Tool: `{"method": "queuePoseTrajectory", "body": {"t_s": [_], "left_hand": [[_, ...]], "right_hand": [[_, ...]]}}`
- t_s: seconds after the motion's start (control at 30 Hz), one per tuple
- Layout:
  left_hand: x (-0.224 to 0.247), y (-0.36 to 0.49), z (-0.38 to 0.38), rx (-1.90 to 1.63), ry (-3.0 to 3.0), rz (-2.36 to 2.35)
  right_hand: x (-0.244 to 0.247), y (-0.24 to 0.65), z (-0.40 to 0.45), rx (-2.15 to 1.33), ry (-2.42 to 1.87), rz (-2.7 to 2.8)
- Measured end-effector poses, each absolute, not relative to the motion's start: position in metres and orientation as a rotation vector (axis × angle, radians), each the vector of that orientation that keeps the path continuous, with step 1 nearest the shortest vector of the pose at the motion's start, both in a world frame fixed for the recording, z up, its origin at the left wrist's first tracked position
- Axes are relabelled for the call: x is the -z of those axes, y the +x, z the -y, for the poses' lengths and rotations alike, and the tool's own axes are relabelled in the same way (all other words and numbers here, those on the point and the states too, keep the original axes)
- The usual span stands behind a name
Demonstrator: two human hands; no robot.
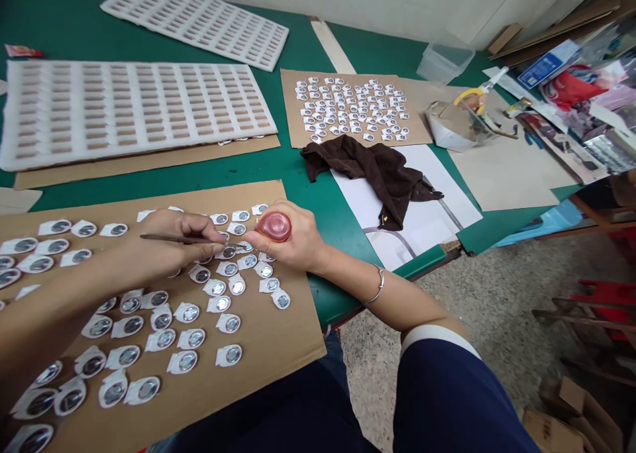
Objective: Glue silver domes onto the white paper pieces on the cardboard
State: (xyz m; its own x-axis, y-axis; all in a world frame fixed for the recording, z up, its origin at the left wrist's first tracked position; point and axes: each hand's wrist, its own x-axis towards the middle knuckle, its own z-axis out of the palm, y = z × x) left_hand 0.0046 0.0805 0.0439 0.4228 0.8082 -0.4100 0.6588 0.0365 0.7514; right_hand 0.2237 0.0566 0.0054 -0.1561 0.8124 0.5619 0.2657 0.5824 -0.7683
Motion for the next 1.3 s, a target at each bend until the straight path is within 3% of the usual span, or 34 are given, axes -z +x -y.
{"method": "queuePoseTrajectory", "body": {"t_s": [1.3], "left_hand": [[-0.0392, 0.0019, -0.0798, -0.209, 1.717, -1.312]], "right_hand": [[-0.0030, 0.2221, -0.0573, -0.495, -0.820, 1.738]]}}
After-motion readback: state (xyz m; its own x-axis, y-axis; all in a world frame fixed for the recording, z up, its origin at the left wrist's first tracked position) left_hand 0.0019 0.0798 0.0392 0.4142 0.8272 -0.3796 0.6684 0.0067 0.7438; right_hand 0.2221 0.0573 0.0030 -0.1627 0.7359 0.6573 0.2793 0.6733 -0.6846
